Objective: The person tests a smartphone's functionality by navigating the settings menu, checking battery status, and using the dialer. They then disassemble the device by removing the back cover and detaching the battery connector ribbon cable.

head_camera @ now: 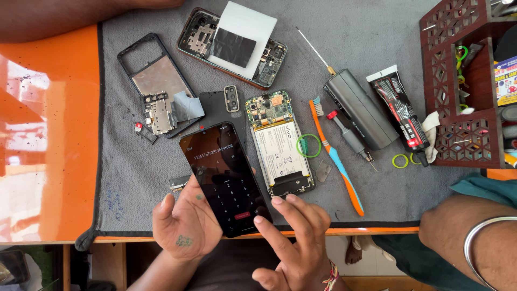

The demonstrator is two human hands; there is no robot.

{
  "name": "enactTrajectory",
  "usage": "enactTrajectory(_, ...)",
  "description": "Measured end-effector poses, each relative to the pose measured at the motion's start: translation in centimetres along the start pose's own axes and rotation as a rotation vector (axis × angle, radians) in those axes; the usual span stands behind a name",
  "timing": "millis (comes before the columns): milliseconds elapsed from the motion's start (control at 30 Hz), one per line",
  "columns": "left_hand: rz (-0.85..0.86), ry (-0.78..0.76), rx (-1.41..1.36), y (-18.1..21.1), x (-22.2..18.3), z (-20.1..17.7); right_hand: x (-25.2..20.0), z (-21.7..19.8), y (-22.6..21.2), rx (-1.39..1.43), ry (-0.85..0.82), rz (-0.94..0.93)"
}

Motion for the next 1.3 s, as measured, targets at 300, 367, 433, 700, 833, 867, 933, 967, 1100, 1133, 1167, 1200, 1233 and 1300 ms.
enactTrajectory(300,-0.009,0.025,-0.007,0.0,-0.1,-0.3,-0.1,-0.1,0.2,-0.058,0.003,0.031)
enactTrajectory(367,-0.008,-0.001,-0.019,0.0,0.0,-0.1,0.0,-0.1,0.3,-0.071,0.006,0.031)
enactTrajectory(433,0.030,0.022,0.028,-0.2,-0.2,0.1,-0.1,-0.1,0.1,-0.104,0.010,0.020)
enactTrajectory(700,0.004,0.034,0.007,0.0,0.4,0.3,2.4,0.2,-0.3,-0.152,0.008,0.010)
enactTrajectory(833,-0.013,0.001,-0.036,0.1,-0.3,-0.3,2.7,-0.1,0.2,-0.140,-0.027,0.017)
enactTrajectory(867,-0.007,-0.002,-0.030,0.3,-0.6,-0.5,2.6,0.0,0.2,-0.132,-0.042,0.017)
enactTrajectory(933,0.003,-0.016,-0.029,-0.1,-0.1,-0.5,2.8,0.7,0.1,-0.128,-0.033,0.027)
enactTrajectory(967,0.004,-0.002,-0.018,-0.2,0.0,-0.2,3.0,0.8,-0.1,-0.127,-0.032,0.022)
enactTrajectory(1100,-0.020,-0.030,-0.088,0.0,0.3,0.7,3.7,0.5,0.1,-0.137,-0.047,0.026)
enactTrajectory(1133,-0.019,-0.004,-0.059,0.1,0.2,0.6,3.8,0.6,0.1,-0.145,-0.052,0.030)
enactTrajectory(1167,-0.016,0.021,-0.035,0.0,0.2,0.6,3.8,0.7,0.1,-0.152,-0.070,0.022)
enactTrajectory(1200,-0.013,0.046,-0.010,0.0,0.2,0.4,3.7,0.8,0.2,-0.158,-0.087,0.014)
enactTrajectory(1233,-0.023,0.044,-0.014,-0.1,0.2,0.2,3.4,0.7,0.3,-0.161,-0.113,-0.002)
enactTrajectory(1300,-0.043,0.037,-0.019,0.1,0.1,0.1,3.0,0.8,0.6,-0.104,-0.124,-0.039)
Point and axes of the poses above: each hand's wrist, its own x-axis towards the middle knuckle, its own z-axis out of the palm, y = z × x, the point moved 3 cm from there along x, towards the middle knuckle, and after that the axes turned 6 degrees about z, right-handed, at the moved point
